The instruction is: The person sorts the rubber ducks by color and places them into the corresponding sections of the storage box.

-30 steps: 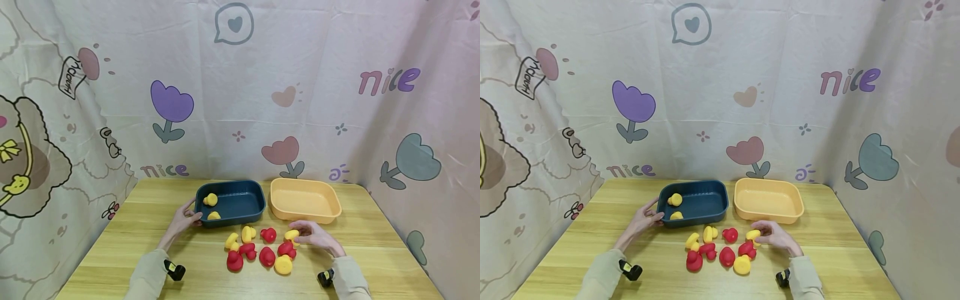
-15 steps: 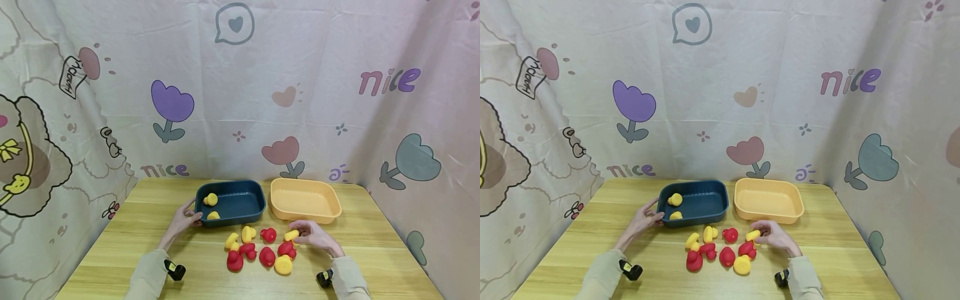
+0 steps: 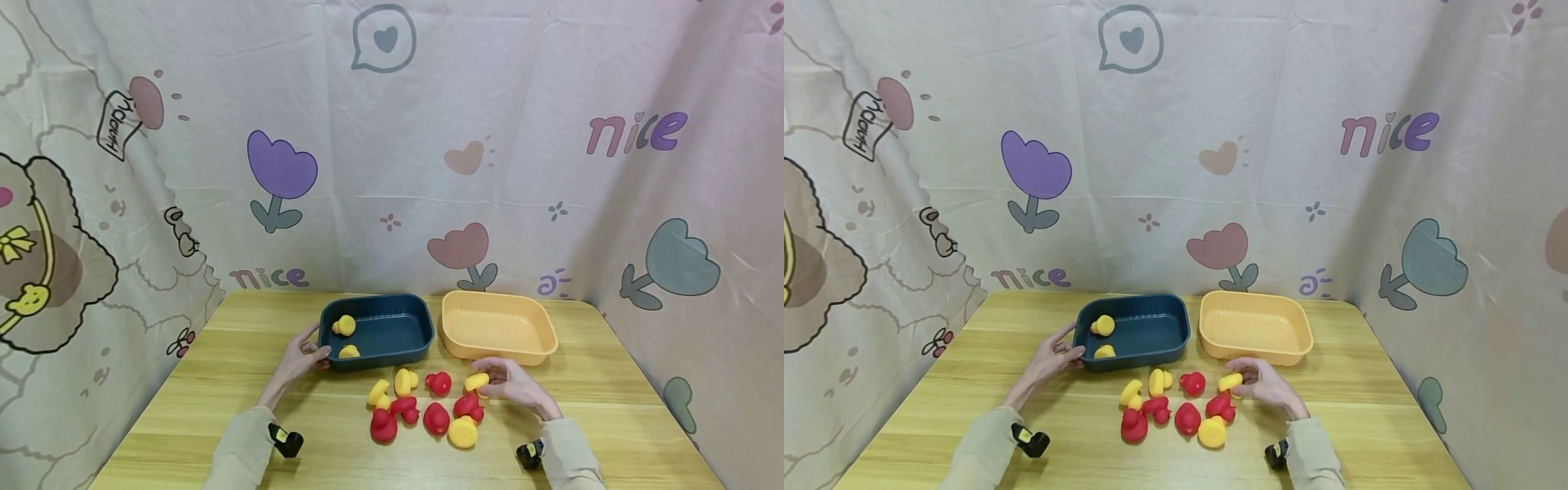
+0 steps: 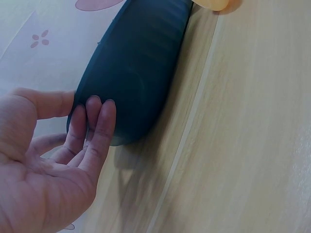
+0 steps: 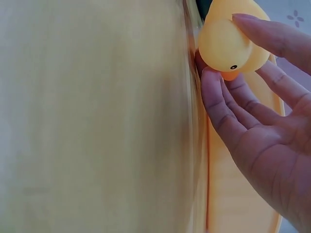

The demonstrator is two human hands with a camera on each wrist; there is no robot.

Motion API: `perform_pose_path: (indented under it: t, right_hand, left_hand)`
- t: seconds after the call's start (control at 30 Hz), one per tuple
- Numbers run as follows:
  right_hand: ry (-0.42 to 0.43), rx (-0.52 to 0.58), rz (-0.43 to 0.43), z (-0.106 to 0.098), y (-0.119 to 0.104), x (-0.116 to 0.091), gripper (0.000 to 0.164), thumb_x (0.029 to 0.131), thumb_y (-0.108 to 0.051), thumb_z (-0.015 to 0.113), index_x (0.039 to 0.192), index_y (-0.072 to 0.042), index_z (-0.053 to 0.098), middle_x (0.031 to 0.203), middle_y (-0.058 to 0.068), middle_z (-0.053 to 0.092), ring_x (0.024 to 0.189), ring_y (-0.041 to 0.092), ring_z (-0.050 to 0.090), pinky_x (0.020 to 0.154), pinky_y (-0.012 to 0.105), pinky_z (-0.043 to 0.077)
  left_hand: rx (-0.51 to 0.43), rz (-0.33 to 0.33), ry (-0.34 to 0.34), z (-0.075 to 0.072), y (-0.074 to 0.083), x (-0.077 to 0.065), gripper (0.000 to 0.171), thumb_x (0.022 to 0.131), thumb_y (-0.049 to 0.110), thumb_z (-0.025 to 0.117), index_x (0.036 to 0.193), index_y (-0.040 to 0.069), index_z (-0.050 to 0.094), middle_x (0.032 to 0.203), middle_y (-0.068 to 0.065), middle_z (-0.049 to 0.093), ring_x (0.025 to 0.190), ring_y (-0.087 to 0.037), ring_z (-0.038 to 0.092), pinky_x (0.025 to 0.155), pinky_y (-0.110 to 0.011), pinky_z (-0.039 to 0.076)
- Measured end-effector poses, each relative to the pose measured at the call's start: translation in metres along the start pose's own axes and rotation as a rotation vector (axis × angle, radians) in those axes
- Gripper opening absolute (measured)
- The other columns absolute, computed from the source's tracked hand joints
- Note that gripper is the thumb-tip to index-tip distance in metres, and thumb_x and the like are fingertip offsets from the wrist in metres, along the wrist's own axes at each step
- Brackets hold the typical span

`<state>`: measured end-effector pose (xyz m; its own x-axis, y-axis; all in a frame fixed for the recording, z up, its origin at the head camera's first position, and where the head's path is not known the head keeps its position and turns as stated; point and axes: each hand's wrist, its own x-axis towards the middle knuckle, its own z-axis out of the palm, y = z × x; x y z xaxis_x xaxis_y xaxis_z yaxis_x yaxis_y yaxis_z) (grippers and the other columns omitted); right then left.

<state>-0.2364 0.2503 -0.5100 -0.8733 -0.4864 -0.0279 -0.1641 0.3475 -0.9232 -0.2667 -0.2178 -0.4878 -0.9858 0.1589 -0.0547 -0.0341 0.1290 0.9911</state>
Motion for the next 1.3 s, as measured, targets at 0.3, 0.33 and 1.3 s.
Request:
perform_pose_path:
  t: [0.3,0.33,1.3]
  right_hand:
    - [0.048,0.005,0.007,0.000,-0.006,0.000,0.056,0.088,-0.004,0.072,0.136,0.013,0.050,0.134,0.037,0.053,0.098,0.015,0.069,0.082,0.020,0.058]
    - [0.052,0.007,0.005,0.001,-0.006,0.000,0.056,0.088,-0.004,0.073,0.136,0.013,0.050,0.134,0.037,0.052,0.099,0.015,0.069,0.083,0.020,0.058]
    - [0.182,0.016,-0.096,0.014,-0.036,0.006,0.057,0.092,-0.012,0.071,0.142,0.006,0.049,0.140,0.033,0.051,0.113,0.030,0.065,0.092,0.018,0.056]
  left_hand:
    - [0.007,0.004,0.003,0.000,0.000,0.000,0.077,0.096,0.001,0.063,0.160,-0.001,0.019,0.075,0.000,0.063,0.069,-0.014,0.072,0.078,-0.039,0.066]
    - [0.005,0.006,0.003,0.000,0.000,0.000,0.077,0.096,0.001,0.063,0.160,-0.001,0.019,0.075,0.000,0.063,0.069,-0.014,0.072,0.078,-0.039,0.066]
    - [-0.002,0.015,-0.001,0.001,0.000,-0.001,0.078,0.097,0.002,0.063,0.160,0.000,0.018,0.075,-0.001,0.064,0.069,-0.013,0.071,0.078,-0.039,0.066]
